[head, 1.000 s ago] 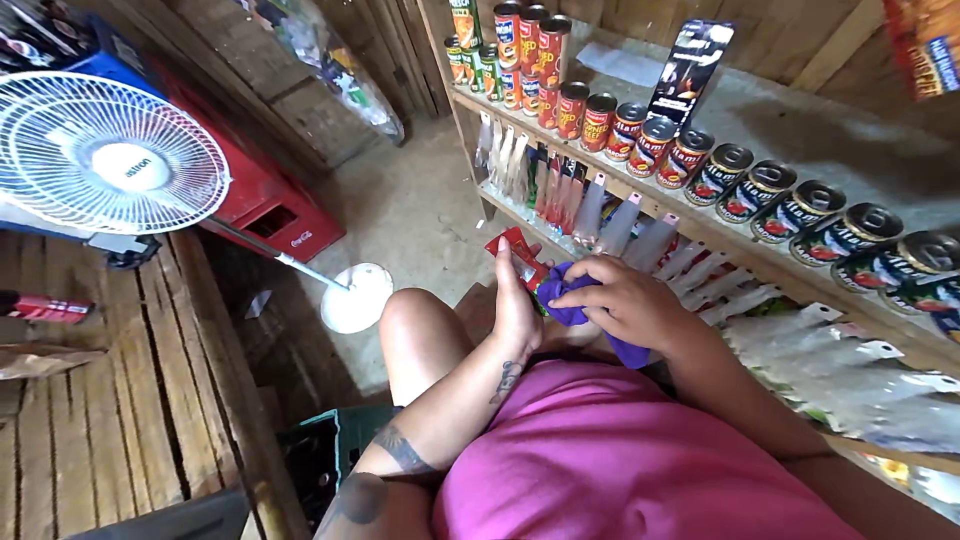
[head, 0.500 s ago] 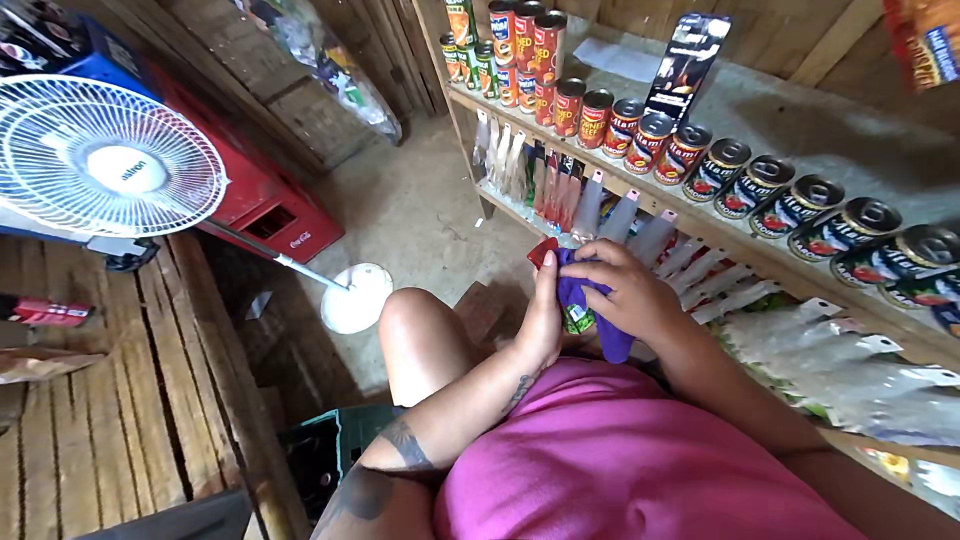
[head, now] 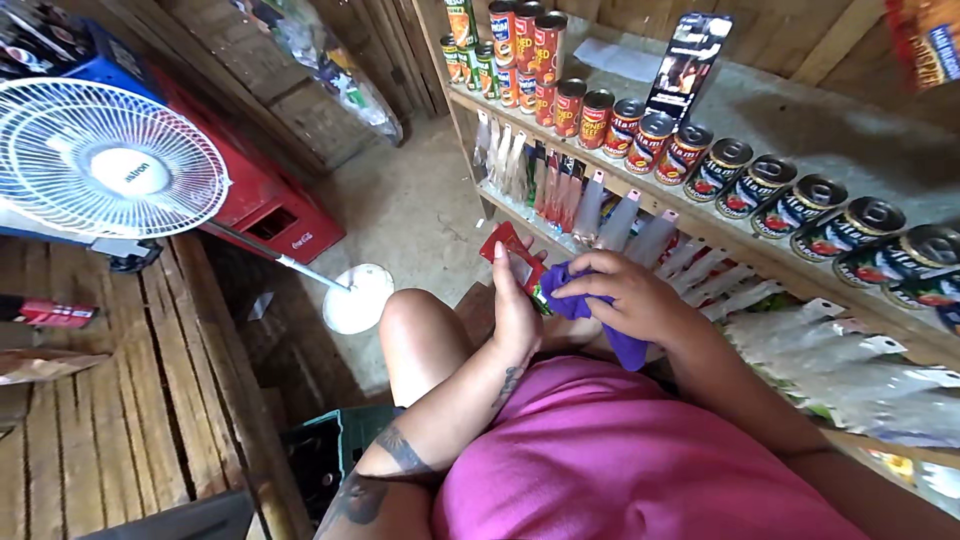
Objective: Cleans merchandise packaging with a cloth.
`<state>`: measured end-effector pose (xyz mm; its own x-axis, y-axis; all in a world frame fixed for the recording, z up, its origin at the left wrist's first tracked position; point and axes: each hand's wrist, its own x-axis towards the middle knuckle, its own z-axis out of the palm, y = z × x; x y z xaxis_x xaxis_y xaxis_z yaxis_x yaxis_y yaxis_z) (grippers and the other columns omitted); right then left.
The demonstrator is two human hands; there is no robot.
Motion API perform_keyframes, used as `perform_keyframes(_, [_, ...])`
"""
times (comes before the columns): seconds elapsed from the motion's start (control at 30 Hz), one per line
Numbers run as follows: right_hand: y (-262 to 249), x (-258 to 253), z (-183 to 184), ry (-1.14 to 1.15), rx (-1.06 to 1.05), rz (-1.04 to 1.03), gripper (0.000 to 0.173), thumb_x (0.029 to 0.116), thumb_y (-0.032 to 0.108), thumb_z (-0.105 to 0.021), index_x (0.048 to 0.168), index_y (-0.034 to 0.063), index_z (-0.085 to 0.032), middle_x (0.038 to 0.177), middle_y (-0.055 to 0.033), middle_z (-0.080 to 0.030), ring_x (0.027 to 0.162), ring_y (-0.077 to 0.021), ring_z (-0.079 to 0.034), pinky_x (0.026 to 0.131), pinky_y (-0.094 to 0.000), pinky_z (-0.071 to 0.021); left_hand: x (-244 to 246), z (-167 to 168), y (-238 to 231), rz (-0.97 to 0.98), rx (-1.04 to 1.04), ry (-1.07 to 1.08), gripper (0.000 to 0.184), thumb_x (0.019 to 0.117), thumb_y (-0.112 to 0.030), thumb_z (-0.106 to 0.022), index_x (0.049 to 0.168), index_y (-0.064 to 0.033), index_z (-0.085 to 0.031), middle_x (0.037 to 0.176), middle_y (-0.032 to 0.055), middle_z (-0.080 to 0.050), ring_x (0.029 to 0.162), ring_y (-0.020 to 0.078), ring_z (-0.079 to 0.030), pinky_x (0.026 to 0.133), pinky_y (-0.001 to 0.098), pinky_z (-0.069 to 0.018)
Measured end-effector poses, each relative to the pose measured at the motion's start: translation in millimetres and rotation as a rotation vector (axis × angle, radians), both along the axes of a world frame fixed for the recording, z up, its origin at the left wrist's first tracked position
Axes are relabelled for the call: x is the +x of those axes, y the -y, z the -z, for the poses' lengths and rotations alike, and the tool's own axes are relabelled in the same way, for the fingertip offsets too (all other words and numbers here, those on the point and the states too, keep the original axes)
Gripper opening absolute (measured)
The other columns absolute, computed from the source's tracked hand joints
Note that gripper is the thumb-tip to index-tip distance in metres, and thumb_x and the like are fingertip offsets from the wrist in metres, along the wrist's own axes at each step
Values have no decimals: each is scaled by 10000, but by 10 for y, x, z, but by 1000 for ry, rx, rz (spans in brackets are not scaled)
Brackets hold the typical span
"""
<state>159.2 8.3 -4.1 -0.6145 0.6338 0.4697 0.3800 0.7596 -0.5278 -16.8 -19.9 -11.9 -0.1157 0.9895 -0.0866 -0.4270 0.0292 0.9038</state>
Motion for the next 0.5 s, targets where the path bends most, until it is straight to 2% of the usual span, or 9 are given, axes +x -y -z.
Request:
perform_keyframes(0.07, [29,-21,-17,-9,16,-19,309,882,85,-578,1060,196,-804,1147,-63,-691,1112,-213,-632,932,-381,-543,6,14,12,23,11,-13,711,975,-761,-174,1493,-319,-376,1370,-41,-601,1078,102,-647,825,304,-555])
perform_keyframes(0.17, [51,-63,-10,-67,15,36,324,882,86,-590,1135,164,-778,1150,-86,-676,1093,-210,-636,924,-372,-550,58,43,34,102,54,-35,758,965,-773,-216,1509,-274,-392,1308,-20,-618,1057,102,-640,814,309,-559])
perform_keyframes(0.2, [48,-69,0,-89,10,60,319,890,95,-604,1160,153,-765,1163,-96,-665,1096,-211,-633,933,-376,-549,87,51,42,128,73,-42,776,955,-781,-250,1502,-252,-401,1265,-25,-633,1049,89,-637,830,309,-560])
perform_keyframes(0.23, [39,-74,9,-115,6,84,314,896,103,-615,1173,140,-757,1165,-102,-659,1096,-211,-630,936,-379,-547,101,57,57,182,91,-48,797,945,-793,-278,1534,-260,-350,1330,-38,-608,1113,80,-618,892,315,-548])
perform_keyframes(0.27, [32,-79,14,-140,-1,114,316,894,102,-620,1181,125,-750,1161,-105,-655,1097,-211,-628,942,-384,-545,127,57,75,220,92,-41,813,933,-802,-314,1518,-240,-362,1315,-36,-611,1130,84,-614,924,333,-547])
perform_keyframes(0.33, [18,-89,14,-178,-22,180,336,906,94,-615,1222,106,-730,1163,-112,-649,1099,-212,-621,948,-391,-537,189,63,113,291,65,-34,863,887,-841,-365,1432,-175,-432,1179,-15,-651,1080,101,-640,919,362,-565])
perform_keyframes(0.4, [-4,-91,29,-188,-30,246,350,924,101,-605,1259,91,-705,1172,-131,-641,1092,-232,-620,937,-411,-535,228,75,139,365,52,-29,875,899,-828,-361,1417,-129,-443,1160,2,-662,1086,106,-644,948,365,-554])
perform_keyframes(0.5, [-20,-91,27,-151,-42,313,367,928,92,-610,1287,96,-689,1182,-146,-632,1098,-268,-613,931,-452,-528,234,36,135,380,41,-6,778,960,-761,-289,1375,-135,-494,1145,1,-674,1073,107,-652,944,361,-557])
